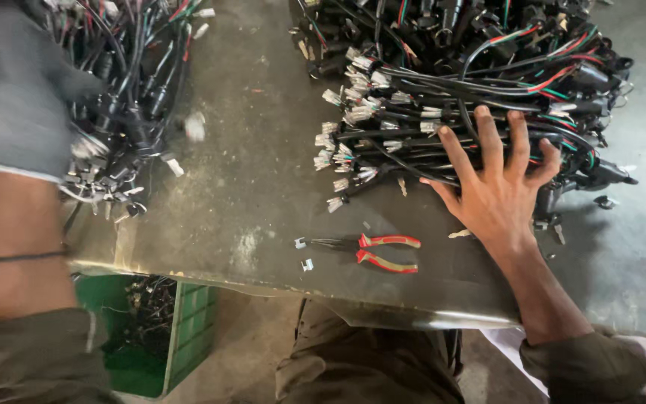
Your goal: The person repeatedly picks up black wire harnesses with exposed red and green wires, aligns a metal connector with the wire ends, and uses red-handled pliers to crimp the connector onto the wires. The person then places the finished harness into a growing pile on the right side of the table.
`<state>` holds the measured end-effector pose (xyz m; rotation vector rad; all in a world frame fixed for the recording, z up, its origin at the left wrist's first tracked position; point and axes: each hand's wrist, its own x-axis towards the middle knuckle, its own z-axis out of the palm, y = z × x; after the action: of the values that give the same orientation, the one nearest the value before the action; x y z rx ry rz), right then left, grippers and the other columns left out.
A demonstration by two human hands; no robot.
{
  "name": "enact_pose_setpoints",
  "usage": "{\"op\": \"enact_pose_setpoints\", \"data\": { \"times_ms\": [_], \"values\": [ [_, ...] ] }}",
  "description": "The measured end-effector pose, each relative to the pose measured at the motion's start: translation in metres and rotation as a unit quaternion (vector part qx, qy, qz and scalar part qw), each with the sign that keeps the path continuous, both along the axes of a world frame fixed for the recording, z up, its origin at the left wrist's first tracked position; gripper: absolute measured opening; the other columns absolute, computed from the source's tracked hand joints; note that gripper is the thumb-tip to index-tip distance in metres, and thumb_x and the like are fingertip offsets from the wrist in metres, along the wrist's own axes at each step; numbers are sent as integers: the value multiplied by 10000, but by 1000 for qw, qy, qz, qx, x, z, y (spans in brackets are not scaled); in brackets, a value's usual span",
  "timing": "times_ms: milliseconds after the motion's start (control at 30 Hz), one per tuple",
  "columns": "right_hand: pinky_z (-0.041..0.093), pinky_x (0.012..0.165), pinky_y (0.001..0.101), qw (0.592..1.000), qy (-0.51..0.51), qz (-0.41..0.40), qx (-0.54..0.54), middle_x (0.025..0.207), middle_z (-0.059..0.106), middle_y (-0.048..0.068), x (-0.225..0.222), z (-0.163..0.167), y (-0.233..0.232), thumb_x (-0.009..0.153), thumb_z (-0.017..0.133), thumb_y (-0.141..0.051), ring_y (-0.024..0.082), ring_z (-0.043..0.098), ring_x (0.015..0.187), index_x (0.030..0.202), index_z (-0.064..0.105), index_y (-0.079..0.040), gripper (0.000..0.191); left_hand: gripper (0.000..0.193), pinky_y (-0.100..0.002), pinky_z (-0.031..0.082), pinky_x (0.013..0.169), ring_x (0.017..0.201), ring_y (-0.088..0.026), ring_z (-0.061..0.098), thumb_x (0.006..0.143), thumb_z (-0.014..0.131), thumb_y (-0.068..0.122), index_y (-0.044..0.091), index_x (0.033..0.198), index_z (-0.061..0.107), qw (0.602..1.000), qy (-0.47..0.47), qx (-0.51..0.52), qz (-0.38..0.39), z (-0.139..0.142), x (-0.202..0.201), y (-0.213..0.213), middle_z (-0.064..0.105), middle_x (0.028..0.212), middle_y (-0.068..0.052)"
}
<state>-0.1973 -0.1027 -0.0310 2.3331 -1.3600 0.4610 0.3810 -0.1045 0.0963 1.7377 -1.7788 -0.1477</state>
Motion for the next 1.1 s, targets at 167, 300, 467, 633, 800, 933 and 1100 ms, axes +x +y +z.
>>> {"op": "enact_pose_setpoints", "data": {
  "times_ms": [167,300,467,633,800,933,1100],
  "values": [
    [240,1127,669,1000,-18,-3,-1,1708,400,126,3,5,0,984,748,-636,418,292,1547,1563,583,-296,691,139,-359,470,670,810,-217,590,1065,593,156,42,1030,665,871,469,108,-96,72,-66,-23,651,930,-68],
    [251,1144,645,1000,-4,-18,-5,1700,403,107,3,8,3,931,772,-614,390,312,1550,1599,578,-334,749,219,-382,457,601,719,-206,596,1098,559,225,32,1014,621,993,76,82,-41,82,-146,-43,633,828,-46],
    [248,1124,637,1000,-29,-7,-6,1672,418,117,3,10,3,928,744,-654,390,335,1517,1557,590,-303,737,160,-408,515,552,676,-282,667,1070,545,87,-11,1037,667,913,-367,31,-175,62,-221,-115,683,763,-153],
    [239,1120,640,999,-51,-2,2,1654,435,122,4,13,0,920,718,-681,387,342,1514,1536,593,-286,742,147,-445,535,592,704,-339,686,1092,573,147,31,1130,656,872,-309,-136,-355,22,-345,-172,690,881,-195],
    [233,1114,648,998,-63,-2,10,1622,440,118,0,7,1,905,704,-695,373,343,1496,1532,583,-295,754,365,-499,536,679,825,-409,681,860,729,317,74,1126,668,901,-142,-27,-410,-28,-404,-146,666,957,-246],
    [225,1125,638,998,-67,-10,11,1621,453,104,-3,5,1,892,702,-703,358,352,1498,1524,577,-306,756,368,-498,536,787,920,-390,684,899,749,329,58,1134,667,905,-117,-14,-409,-14,-388,-132,700,981,-186],
    [271,1113,588,973,-217,77,-15,1552,461,174,-5,34,2,866,777,-635,367,424,1439,1487,558,-197,791,274,-421,545,843,991,-310,701,951,731,387,139,1061,692,965,-30,27,-257,41,-369,-103,702,1038,-86]
  ]
}}
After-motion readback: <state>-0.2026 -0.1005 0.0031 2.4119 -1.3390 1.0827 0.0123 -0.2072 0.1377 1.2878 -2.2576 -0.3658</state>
